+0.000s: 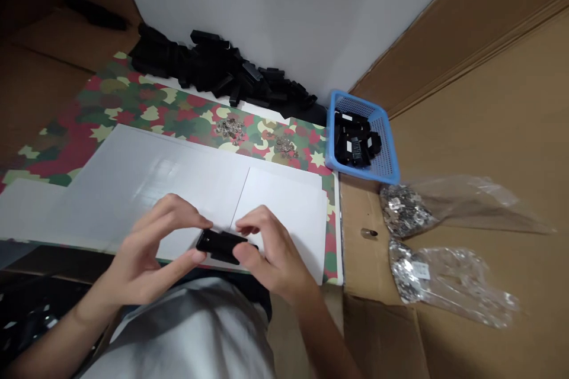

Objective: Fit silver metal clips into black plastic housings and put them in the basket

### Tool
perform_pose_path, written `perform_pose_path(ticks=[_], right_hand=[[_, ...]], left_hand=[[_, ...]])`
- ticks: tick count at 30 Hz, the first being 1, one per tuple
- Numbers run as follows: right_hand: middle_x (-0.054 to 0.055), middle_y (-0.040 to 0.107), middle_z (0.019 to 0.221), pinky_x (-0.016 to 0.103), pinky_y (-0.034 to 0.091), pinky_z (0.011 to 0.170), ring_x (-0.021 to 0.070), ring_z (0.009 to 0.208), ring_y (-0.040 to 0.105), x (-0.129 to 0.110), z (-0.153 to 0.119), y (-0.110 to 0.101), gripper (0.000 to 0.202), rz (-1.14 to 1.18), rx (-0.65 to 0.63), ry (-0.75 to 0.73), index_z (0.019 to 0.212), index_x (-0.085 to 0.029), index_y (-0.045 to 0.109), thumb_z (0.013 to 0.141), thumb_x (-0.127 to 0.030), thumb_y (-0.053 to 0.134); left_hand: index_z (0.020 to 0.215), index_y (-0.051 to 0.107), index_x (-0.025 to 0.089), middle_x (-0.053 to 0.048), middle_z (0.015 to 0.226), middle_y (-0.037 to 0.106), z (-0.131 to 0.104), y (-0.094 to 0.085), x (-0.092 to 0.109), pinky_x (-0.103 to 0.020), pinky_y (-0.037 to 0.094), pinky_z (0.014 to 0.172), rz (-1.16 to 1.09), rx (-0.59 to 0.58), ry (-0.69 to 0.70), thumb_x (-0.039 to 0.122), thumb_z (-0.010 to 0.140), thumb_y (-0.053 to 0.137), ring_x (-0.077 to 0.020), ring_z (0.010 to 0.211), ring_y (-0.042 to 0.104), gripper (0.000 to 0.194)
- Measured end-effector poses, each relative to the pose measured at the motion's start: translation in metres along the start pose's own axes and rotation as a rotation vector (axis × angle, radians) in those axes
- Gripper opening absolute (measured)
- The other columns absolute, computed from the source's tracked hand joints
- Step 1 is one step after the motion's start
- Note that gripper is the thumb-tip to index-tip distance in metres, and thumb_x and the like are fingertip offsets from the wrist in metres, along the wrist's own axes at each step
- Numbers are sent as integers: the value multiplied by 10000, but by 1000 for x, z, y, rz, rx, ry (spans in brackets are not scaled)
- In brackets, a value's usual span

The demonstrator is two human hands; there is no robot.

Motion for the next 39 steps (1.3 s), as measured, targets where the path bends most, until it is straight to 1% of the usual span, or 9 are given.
perform_pose_path(ticks=[2, 4, 6, 11, 14, 21, 25, 33, 39], right_hand=[[13, 568, 923, 299, 463, 770, 158, 844, 554, 1, 8, 12, 118, -64, -188, 133, 1007, -243, 529, 951, -341, 493], [0, 573, 912, 284, 449, 763, 146, 817, 543, 0, 13, 21, 85, -76, -304, 204, 966, -233, 525, 937, -308, 499], [-11, 574, 905, 272, 433, 746, 136, 790, 526, -1, 18, 28, 75, -47, -362, 233, 952, -232, 514, 926, -301, 505], [-30, 548, 822, 249, 384, 667, 128, 726, 496, 6, 18, 38, 129, 57, -447, 313, 881, -224, 464, 893, -334, 530], [-41, 525, 777, 239, 354, 638, 123, 703, 478, 10, 17, 40, 138, 141, -443, 353, 859, -219, 452, 856, -309, 556], [-49, 460, 732, 230, 327, 615, 102, 659, 414, 10, 14, 41, 129, 356, -342, 366, 826, -202, 466, 816, -275, 571], [-51, 443, 713, 229, 323, 607, 100, 646, 406, 11, 12, 42, 134, 399, -321, 392, 812, -198, 468, 806, -274, 579], [-54, 430, 703, 229, 326, 602, 93, 606, 362, 15, 6, 46, 157, 457, -289, 386, 805, -202, 476, 808, -294, 603], [-56, 417, 694, 221, 301, 571, 92, 606, 360, 19, 1, 47, 176, 488, -275, 404, 802, -200, 477, 815, -308, 615]], left_hand=[[1100, 561, 236, -36, 943, 559, 0, 1, 5, -340, 383, 775, 76, -49, 24, 163, 853, 620, -197, 876, 514, 264], [1105, 557, 236, -38, 926, 554, -1, 2, 9, -345, 373, 758, 108, -72, 43, 179, 855, 616, -201, 852, 508, 263], [1103, 555, 233, -36, 910, 556, -2, 3, 10, -347, 363, 750, 131, -87, 48, 182, 855, 613, -200, 833, 503, 260], [1080, 560, 229, -36, 897, 570, -5, 5, 10, -347, 351, 736, 158, -131, 52, 186, 868, 597, -200, 808, 497, 220], [1075, 555, 231, -35, 892, 567, -5, 7, 10, -344, 345, 732, 149, -143, 54, 184, 875, 591, -199, 802, 487, 209], [1091, 543, 218, -30, 892, 552, -5, 11, 11, -342, 335, 739, 121, -174, 75, 159, 871, 594, -189, 805, 476, 233], [1076, 551, 221, -23, 886, 558, -6, 11, 10, -336, 329, 737, 122, -173, 62, 164, 868, 596, -183, 796, 477, 220], [1067, 534, 211, -36, 874, 566, -10, 13, 12, -340, 335, 730, 112, -200, 69, 193, 901, 554, -190, 793, 480, 169], [1034, 522, 205, -37, 870, 556, -10, 15, 14, -343, 335, 728, 84, -202, 60, 173, 899, 549, -186, 793, 471, 141]])
Point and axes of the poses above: each hand's wrist, its own z-axis towards the middle knuckle, its own y-axis out of the palm, x = y × z, the point moved 8 cm from there along z, towards the middle knuckle
